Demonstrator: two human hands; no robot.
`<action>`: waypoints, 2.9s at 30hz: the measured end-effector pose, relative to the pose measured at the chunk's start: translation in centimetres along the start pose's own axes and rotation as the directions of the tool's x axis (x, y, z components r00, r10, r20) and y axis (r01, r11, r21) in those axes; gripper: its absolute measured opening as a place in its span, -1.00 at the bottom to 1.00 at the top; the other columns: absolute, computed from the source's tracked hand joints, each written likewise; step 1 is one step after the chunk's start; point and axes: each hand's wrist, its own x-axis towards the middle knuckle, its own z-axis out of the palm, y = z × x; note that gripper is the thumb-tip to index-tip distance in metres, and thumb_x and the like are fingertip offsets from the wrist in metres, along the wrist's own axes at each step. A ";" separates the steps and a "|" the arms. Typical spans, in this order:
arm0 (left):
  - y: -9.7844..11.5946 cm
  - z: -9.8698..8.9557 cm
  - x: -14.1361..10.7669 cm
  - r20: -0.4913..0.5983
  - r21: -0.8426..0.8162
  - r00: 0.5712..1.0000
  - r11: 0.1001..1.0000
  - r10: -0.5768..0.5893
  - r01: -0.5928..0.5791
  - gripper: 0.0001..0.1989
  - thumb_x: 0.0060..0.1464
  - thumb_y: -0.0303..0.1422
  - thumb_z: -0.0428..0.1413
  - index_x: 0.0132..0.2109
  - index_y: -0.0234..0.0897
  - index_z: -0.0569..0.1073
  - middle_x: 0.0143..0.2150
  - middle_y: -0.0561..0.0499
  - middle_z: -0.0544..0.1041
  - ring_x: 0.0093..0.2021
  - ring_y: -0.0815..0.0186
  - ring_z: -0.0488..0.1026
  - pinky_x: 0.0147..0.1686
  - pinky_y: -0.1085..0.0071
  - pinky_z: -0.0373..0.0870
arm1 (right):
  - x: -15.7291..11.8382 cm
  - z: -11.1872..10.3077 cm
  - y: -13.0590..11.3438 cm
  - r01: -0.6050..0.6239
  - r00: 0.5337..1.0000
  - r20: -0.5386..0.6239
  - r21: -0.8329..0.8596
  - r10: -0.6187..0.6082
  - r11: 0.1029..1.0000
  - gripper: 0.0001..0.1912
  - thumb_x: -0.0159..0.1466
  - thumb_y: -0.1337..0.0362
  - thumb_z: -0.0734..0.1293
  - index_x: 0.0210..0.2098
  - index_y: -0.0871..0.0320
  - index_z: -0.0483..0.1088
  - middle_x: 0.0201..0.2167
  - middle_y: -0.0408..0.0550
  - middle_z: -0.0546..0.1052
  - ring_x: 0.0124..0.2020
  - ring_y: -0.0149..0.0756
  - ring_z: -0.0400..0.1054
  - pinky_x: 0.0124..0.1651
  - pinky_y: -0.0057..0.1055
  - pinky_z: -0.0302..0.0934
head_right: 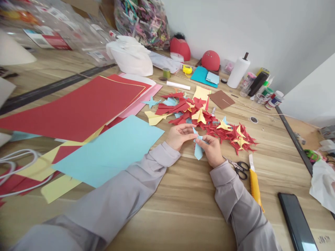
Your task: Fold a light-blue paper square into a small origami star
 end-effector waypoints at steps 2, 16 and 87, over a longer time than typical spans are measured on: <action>0.0 0.0 0.0 -0.008 0.008 1.000 1.000 0.010 -0.010 -0.53 -0.55 -0.45 0.41 -0.31 -0.36 0.54 -0.51 0.06 0.54 -0.45 0.37 0.47 -0.35 0.40 0.41 | 0.0 0.0 -0.1 -0.005 1.000 0.010 -0.001 0.005 1.000 -0.71 -0.01 0.08 0.49 -0.50 0.18 0.46 -0.64 -0.13 0.52 -0.66 -0.43 0.31 -0.61 -0.52 0.18; -0.2 -0.1 0.1 -0.013 -0.082 1.000 0.996 -0.019 0.018 -0.62 -0.40 -0.31 0.40 -0.35 -0.36 0.54 -0.50 0.01 0.57 -0.51 0.38 0.47 -0.44 0.42 0.43 | 0.1 -0.2 0.2 -0.012 0.999 0.035 0.026 0.011 1.000 -0.74 0.00 0.10 0.49 -0.51 0.17 0.46 -0.62 -0.13 0.52 -0.64 -0.42 0.32 -0.58 -0.50 0.18; 0.4 -0.1 -0.3 -0.006 0.138 0.994 0.984 0.112 -0.110 -0.73 -0.38 -0.36 0.37 -0.42 -0.31 0.54 -0.61 0.11 0.46 -0.56 0.42 0.37 -0.48 0.44 0.33 | -0.1 0.2 -0.2 -0.035 0.999 0.032 -0.011 0.035 0.999 -0.66 -0.02 0.02 0.48 -0.47 0.18 0.49 -0.63 -0.12 0.51 -0.65 -0.41 0.30 -0.61 -0.48 0.13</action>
